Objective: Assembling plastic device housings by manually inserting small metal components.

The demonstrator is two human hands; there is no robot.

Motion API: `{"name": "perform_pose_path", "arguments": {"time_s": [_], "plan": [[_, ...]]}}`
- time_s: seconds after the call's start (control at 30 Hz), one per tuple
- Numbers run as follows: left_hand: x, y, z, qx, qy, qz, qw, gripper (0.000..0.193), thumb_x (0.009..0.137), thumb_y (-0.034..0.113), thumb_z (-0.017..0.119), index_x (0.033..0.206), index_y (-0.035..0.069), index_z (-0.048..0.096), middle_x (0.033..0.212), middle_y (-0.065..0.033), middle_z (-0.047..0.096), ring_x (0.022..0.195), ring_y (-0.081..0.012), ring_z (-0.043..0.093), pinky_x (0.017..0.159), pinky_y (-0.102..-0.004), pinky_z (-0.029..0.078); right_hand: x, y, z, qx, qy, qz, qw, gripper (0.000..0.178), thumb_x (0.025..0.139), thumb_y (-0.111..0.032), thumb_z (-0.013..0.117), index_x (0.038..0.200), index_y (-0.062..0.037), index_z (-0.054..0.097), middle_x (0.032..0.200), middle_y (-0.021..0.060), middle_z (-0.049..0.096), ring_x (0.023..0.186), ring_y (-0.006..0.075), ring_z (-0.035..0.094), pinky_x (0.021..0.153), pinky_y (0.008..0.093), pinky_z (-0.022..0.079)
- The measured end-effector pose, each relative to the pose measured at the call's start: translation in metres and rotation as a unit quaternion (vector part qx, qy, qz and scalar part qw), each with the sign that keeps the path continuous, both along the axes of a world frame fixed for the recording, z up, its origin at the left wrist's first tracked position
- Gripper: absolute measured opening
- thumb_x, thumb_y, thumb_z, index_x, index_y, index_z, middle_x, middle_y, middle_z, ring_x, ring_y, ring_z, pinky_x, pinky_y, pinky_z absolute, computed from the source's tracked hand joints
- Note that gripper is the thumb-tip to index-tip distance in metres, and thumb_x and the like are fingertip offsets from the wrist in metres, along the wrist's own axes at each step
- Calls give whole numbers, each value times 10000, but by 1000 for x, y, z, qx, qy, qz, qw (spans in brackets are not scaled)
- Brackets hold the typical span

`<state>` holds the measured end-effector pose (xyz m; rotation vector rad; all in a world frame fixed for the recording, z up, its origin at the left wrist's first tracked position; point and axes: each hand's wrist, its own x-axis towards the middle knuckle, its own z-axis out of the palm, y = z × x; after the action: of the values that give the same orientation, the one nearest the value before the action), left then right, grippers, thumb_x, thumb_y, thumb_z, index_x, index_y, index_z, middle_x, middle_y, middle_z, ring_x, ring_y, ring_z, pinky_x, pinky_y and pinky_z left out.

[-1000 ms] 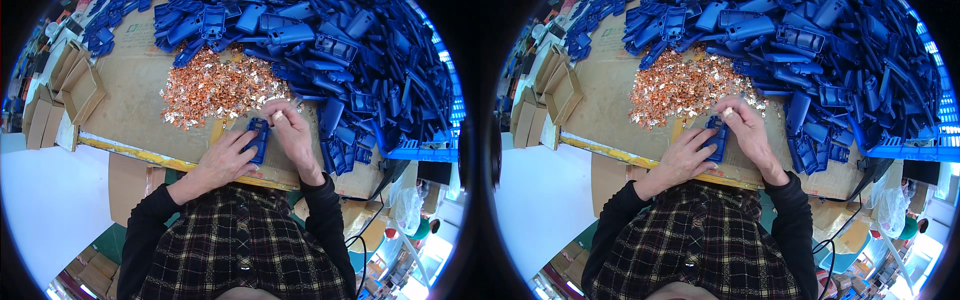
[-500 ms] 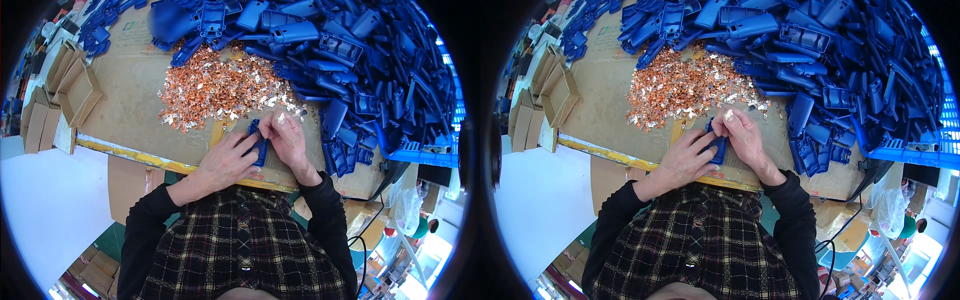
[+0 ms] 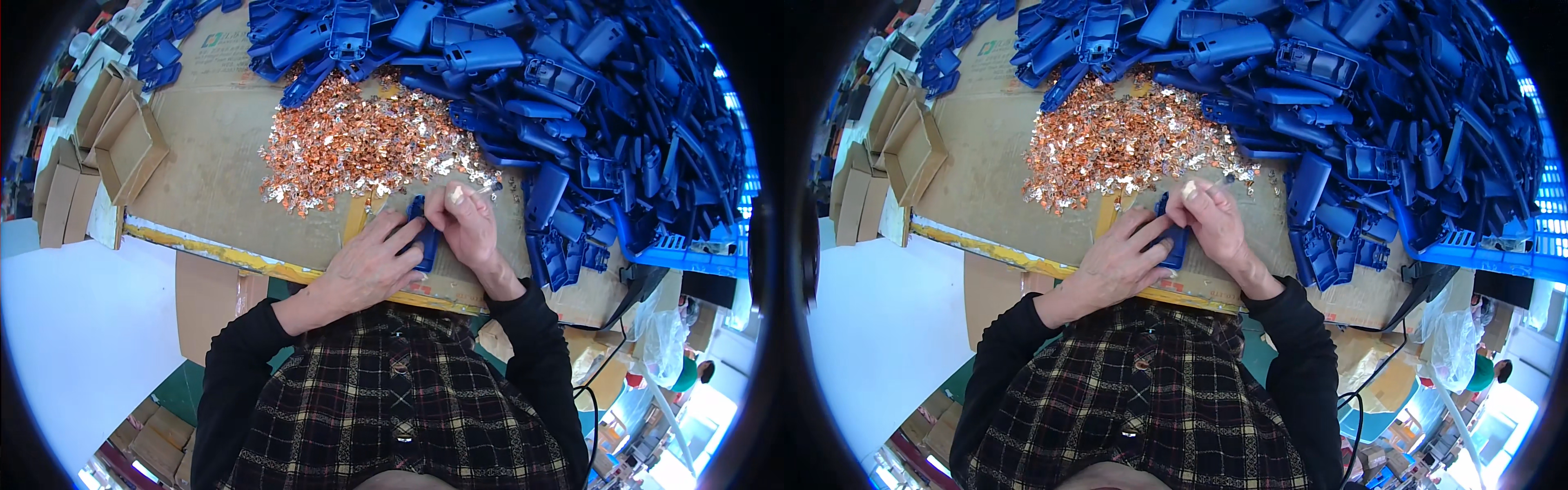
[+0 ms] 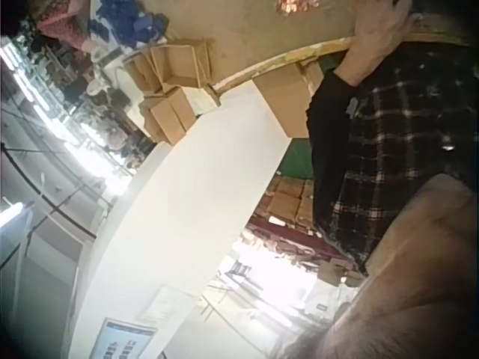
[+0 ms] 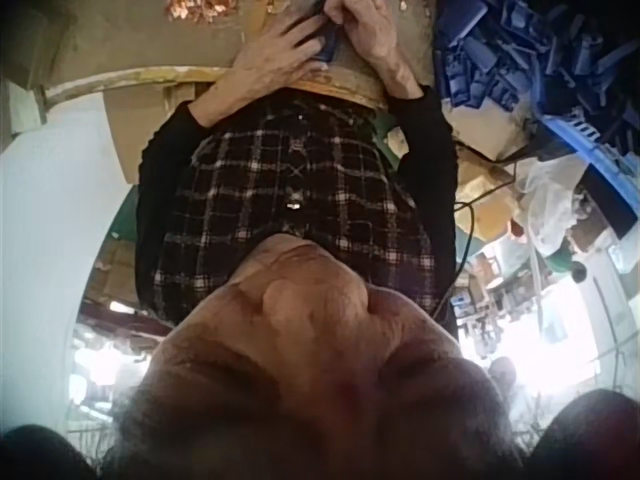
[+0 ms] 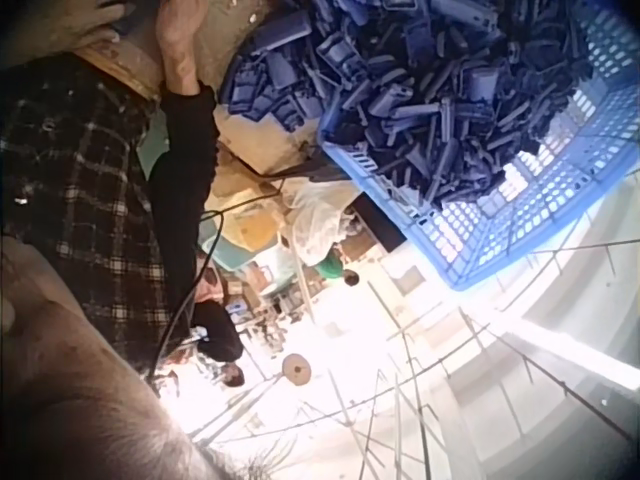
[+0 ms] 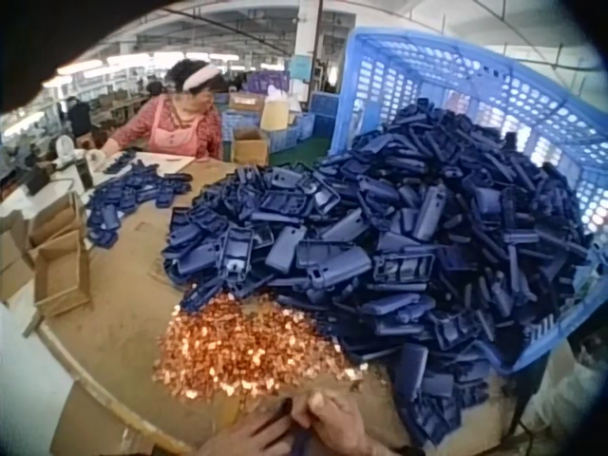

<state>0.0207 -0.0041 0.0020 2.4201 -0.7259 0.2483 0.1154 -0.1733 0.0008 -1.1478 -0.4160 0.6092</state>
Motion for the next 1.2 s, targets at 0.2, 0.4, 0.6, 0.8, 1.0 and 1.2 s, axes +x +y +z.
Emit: {"name": "perform_pose_path", "arguments": {"time_s": [0.2, 0.4, 0.6, 0.8, 1.0, 1.2], "plan": [[-1, 0, -2, -2, 6, 2, 1000, 359, 748, 245, 744, 959, 21, 559, 1258, -158, 527, 1153, -353, 482, 1025, -467, 421, -2, 4, 0, 25, -3, -34, 999, 381, 1013, -289, 436, 705, -68, 399, 658, 66, 471, 652, 139, 405, 649, 291, 337], [-2, -1, -3, -9, 16, 2, 1000, 342, 751, 237, 743, 946, 31, 551, 1199, -149, 533, 1143, -354, 484, 1000, -450, 438, -8, -3, 3, -91, -120, 44, 988, 369, 1020, -289, 433, 742, -47, 461, 693, 52, 478, 662, 124, 399, 651, 280, 330], [-1, -1, -3, -14, 5, 6, 1000, 413, 687, 213, 780, 1001, 44, 572, 1198, -129, 529, 1133, -350, 493, 981, -444, 452, -5, -1, 0, -92, -92, 52, 990, 352, 1023, -275, 428, 768, -41, 492, 706, 48, 476, 672, 126, 402, 656, 281, 331], [-2, 0, -4, 4, -19, 3, 1000, 439, 705, 228, 773, 1042, 33, 570, 1261, -138, 521, 1143, -356, 488, 1001, -449, 439, 0, 6, -11, 82, 3, -55, 995, 334, 1024, -273, 435, 784, -43, 468, 728, 69, 499, 703, 133, 422, 666, 286, 345], [-3, 0, -10, -10, 2, 5, 1000, 449, 717, 240, 768, 1063, 30, 575, 1246, -153, 524, 1161, -361, 485, 1007, -449, 436, -3, 7, -5, 19, -21, -35, 999, 354, 1024, -290, 445, 791, -29, 501, 755, 71, 518, 716, 128, 432, 687, 278, 355], [-1, 1, -5, -11, 2, 3, 1000, 454, 727, 264, 759, 1069, 26, 579, 1223, -160, 533, 1161, -370, 489, 1005, -454, 440, -5, 6, 5, -99, -124, 41, 986, 375, 1033, -322, 439, 846, -25, 573, 777, 23, 522, 725, 103, 438, 683, 259, 355]]}}
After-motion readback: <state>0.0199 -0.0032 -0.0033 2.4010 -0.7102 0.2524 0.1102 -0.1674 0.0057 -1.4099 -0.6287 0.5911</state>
